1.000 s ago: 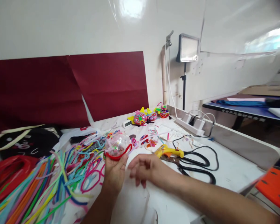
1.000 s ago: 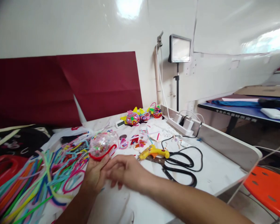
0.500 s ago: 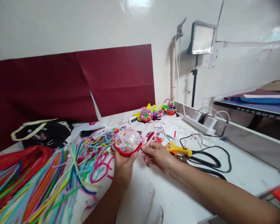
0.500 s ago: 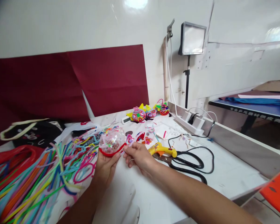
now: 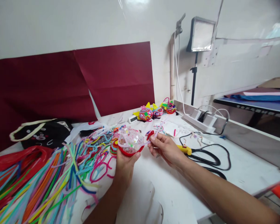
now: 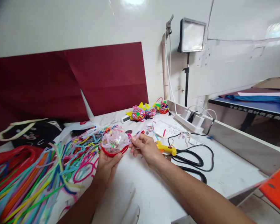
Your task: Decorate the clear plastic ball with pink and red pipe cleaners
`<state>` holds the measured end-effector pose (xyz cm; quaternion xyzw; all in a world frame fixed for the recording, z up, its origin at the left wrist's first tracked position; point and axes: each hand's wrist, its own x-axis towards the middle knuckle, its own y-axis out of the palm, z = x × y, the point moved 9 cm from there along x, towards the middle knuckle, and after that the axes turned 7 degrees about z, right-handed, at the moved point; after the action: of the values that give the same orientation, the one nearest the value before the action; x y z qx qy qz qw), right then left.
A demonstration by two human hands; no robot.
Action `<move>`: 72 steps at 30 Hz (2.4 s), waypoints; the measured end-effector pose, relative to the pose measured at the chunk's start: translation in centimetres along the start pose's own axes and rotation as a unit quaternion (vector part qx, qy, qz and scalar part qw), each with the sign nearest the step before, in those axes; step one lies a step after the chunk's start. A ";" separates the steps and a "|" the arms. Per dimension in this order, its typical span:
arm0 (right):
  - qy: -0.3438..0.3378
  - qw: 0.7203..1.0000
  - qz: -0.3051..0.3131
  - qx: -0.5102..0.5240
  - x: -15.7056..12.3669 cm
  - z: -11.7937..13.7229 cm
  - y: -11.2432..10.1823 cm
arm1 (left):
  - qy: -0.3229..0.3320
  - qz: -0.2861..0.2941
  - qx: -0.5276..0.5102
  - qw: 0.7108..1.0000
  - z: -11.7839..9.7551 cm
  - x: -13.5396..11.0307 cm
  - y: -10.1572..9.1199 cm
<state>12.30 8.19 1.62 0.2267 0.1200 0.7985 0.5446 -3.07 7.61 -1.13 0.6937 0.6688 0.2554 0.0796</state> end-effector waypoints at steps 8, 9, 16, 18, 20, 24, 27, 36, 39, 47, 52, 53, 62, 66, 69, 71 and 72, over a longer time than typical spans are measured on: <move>-0.006 0.999 0.016 -0.031 -0.1 0.2 0.3 | -0.004 0.003 0.020 1.000 1.0 0.4 -0.5; -0.007 0.999 0.020 -0.034 -0.1 0.2 0.4 | -0.006 0.003 0.024 1.000 1.0 0.3 -0.5; -0.011 0.998 0.030 -0.047 -0.1 -0.2 0.5 | -0.026 0.003 0.038 0.999 1.0 -0.2 -0.2; -0.016 0.998 0.031 -0.048 -0.2 -0.2 0.5 | -0.015 0.001 0.034 0.999 0.9 -0.3 -0.1; -0.018 0.998 0.032 -0.045 -0.2 -0.2 0.6 | -0.006 0.006 0.031 0.999 0.8 -0.3 0.1; -0.017 0.999 0.032 -0.035 -0.3 -0.2 0.8 | -0.008 0.015 0.040 0.999 1.1 -0.2 0.1; -0.017 0.999 0.027 -0.038 -0.3 -0.2 0.8 | -0.014 0.005 0.042 0.999 1.0 -0.3 -0.1; -0.023 0.997 0.025 -0.073 -0.2 -0.1 0.8 | -0.036 0.018 0.041 0.998 0.6 -0.8 0.5; -0.029 0.994 0.017 -0.103 -0.2 0.2 0.8 | -0.037 0.020 0.036 0.998 0.7 -0.8 0.5; -0.034 0.989 0.008 -0.145 -0.2 0.1 0.3 | -0.037 0.017 0.031 0.999 0.7 -0.8 0.6; -0.034 0.989 -0.001 -0.147 -0.1 0.6 -0.1 | -0.034 0.010 -0.002 0.999 0.8 -0.5 0.2; -0.037 0.989 -0.003 -0.143 -0.1 0.7 -0.3 | -0.036 0.006 -0.014 0.999 0.8 -0.4 0.0; -0.048 0.984 -0.097 -0.139 0.4 1.1 -3.8 | -0.065 -0.021 -0.079 0.995 1.4 -0.3 -0.7; -0.001 0.994 -0.087 -0.061 0.6 -0.1 -3.8 | -0.070 -0.035 -0.103 0.992 1.4 -0.4 -0.8; 0.015 0.995 -0.051 -0.079 0.7 -0.5 -3.0 | -0.058 -0.047 -0.103 0.992 1.2 -0.3 -0.9; 0.010 0.993 -0.031 -0.110 0.8 -0.5 -2.6 | -0.060 -0.043 -0.105 0.992 1.3 -0.2 -0.7; 0.006 0.992 -0.024 -0.123 0.8 -0.4 -2.5 | -0.063 -0.040 -0.106 0.992 1.5 -0.2 -0.7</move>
<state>13.85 9.91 0.38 0.1502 0.0291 0.7951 0.5869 -2.97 7.79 -2.75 0.6687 0.6590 0.2767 0.2049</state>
